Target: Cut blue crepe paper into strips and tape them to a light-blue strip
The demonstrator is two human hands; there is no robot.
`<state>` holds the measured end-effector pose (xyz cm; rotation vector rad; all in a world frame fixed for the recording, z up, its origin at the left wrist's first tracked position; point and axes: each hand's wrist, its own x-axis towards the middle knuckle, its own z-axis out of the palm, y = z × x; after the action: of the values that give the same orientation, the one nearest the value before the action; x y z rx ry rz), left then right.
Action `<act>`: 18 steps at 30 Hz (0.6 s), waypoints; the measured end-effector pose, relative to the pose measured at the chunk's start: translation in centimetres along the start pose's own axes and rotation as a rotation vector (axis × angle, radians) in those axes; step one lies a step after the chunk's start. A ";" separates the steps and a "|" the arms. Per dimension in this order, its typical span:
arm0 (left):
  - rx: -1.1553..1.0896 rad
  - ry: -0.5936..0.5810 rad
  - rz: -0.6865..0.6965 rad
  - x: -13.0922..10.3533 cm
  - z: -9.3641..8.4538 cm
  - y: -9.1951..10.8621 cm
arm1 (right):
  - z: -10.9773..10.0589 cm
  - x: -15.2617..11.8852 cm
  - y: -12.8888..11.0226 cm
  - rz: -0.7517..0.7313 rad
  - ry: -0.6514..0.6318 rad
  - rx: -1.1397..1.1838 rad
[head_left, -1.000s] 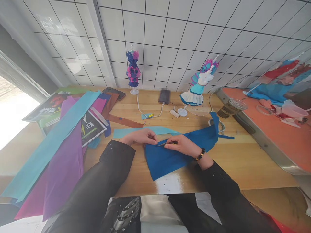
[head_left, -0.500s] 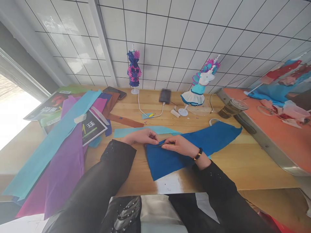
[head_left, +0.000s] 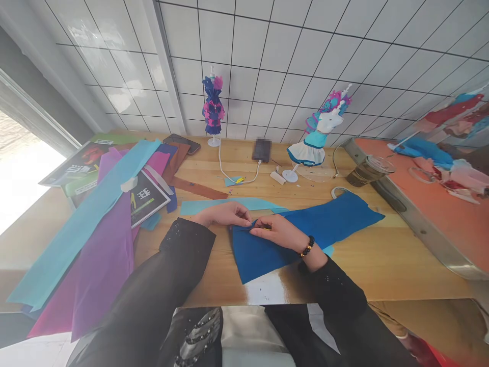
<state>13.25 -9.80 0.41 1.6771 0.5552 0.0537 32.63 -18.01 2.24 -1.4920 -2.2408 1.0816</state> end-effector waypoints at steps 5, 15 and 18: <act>-0.005 -0.021 0.010 0.0 0.0 0.0 | 0.4 0.0 0.3 -0.021 0.030 -0.027; -0.027 -0.032 0.031 0.1 0.0 -0.2 | 0.6 0.0 0.3 -0.034 0.068 -0.010; -0.025 -0.034 0.024 0.0 0.0 -0.1 | 0.7 0.0 0.3 -0.034 0.076 -0.010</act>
<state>13.21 -9.74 0.29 1.6581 0.5066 0.0493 32.51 -18.27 1.57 -1.4680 -2.2147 0.9894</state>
